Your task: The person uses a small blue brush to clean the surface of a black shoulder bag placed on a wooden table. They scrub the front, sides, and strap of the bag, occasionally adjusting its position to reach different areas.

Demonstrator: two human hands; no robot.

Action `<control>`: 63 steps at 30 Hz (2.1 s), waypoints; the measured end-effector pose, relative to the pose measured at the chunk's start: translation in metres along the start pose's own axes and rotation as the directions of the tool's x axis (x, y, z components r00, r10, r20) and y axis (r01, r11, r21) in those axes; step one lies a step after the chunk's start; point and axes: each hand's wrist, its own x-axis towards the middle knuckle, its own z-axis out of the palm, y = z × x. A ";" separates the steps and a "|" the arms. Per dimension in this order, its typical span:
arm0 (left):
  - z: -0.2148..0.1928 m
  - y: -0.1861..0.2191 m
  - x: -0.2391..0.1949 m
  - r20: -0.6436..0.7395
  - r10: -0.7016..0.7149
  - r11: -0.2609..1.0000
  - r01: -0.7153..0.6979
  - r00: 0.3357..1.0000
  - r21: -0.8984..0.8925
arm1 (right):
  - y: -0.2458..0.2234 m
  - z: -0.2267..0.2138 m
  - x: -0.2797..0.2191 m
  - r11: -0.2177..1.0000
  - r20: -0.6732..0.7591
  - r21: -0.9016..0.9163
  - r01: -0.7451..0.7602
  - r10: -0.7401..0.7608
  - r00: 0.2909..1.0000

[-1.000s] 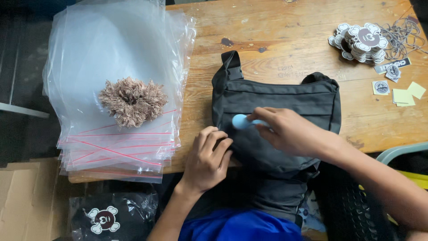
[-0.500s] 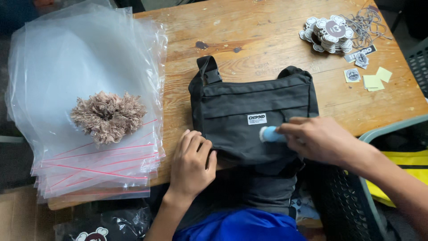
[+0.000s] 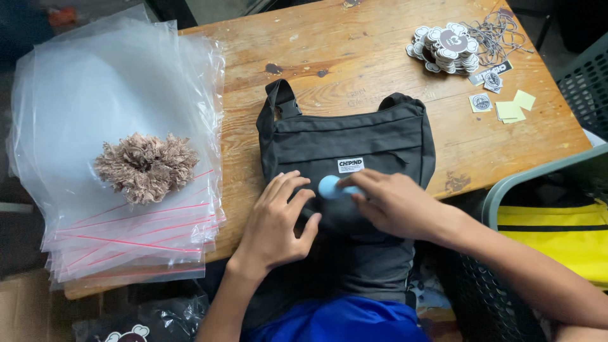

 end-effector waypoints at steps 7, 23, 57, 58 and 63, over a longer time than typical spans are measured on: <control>0.025 -0.015 -0.006 -0.039 -0.115 0.992 0.117 0.993 0.043 | 0.019 0.012 -0.006 0.972 0.047 -0.150 0.180 -0.175 0.983; 0.011 -0.016 0.036 -0.052 -0.184 0.960 0.191 0.982 0.207 | 0.009 0.000 0.054 0.981 -0.161 -0.191 -0.020 -0.011 0.987; 0.035 -0.025 0.056 0.155 -0.147 0.974 0.115 0.977 0.197 | 0.086 -0.008 0.015 0.965 -0.157 -0.257 0.046 -0.089 0.984; 0.035 -0.025 0.057 0.171 -0.163 0.974 0.130 0.972 0.188 | 0.098 -0.010 0.008 0.949 -0.178 -0.314 -0.011 -0.048 0.983; 0.035 -0.027 0.057 0.179 -0.177 0.974 0.145 0.968 0.175 | 0.148 -0.030 -0.025 0.851 -0.261 -0.473 -0.227 0.111 0.959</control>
